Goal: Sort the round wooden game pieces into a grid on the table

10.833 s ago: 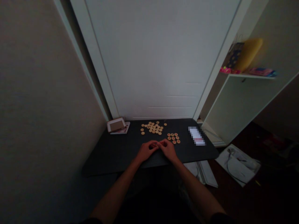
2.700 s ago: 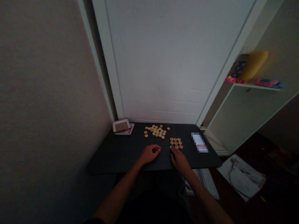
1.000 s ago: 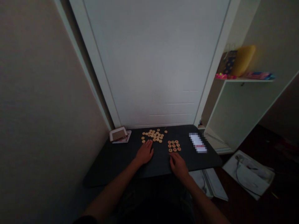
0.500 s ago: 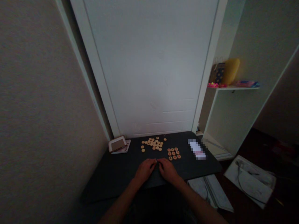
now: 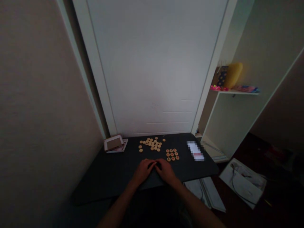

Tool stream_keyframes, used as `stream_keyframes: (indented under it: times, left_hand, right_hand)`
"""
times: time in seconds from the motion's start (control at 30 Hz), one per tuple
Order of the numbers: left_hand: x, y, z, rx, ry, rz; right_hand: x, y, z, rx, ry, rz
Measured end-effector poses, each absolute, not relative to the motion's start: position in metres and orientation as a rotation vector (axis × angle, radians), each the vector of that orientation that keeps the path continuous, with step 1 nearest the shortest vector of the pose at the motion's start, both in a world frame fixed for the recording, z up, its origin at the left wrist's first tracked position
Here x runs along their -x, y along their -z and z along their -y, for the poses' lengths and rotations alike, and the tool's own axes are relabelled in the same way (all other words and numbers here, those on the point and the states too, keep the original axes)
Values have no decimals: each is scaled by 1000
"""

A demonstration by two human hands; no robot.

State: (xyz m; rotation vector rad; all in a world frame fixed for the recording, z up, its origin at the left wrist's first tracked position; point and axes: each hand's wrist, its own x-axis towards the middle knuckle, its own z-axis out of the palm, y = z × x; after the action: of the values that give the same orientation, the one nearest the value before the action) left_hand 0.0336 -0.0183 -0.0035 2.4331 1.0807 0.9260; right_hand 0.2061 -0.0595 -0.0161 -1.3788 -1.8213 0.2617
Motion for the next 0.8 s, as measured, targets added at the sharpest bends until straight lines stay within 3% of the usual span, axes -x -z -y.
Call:
stream_keyframes:
  times: [0.8]
  left_hand:
    - [-33, -10, 27, -2383, -891, -1004]
  right_hand:
    - [-210, 12, 56, 1275, -619, 1521]
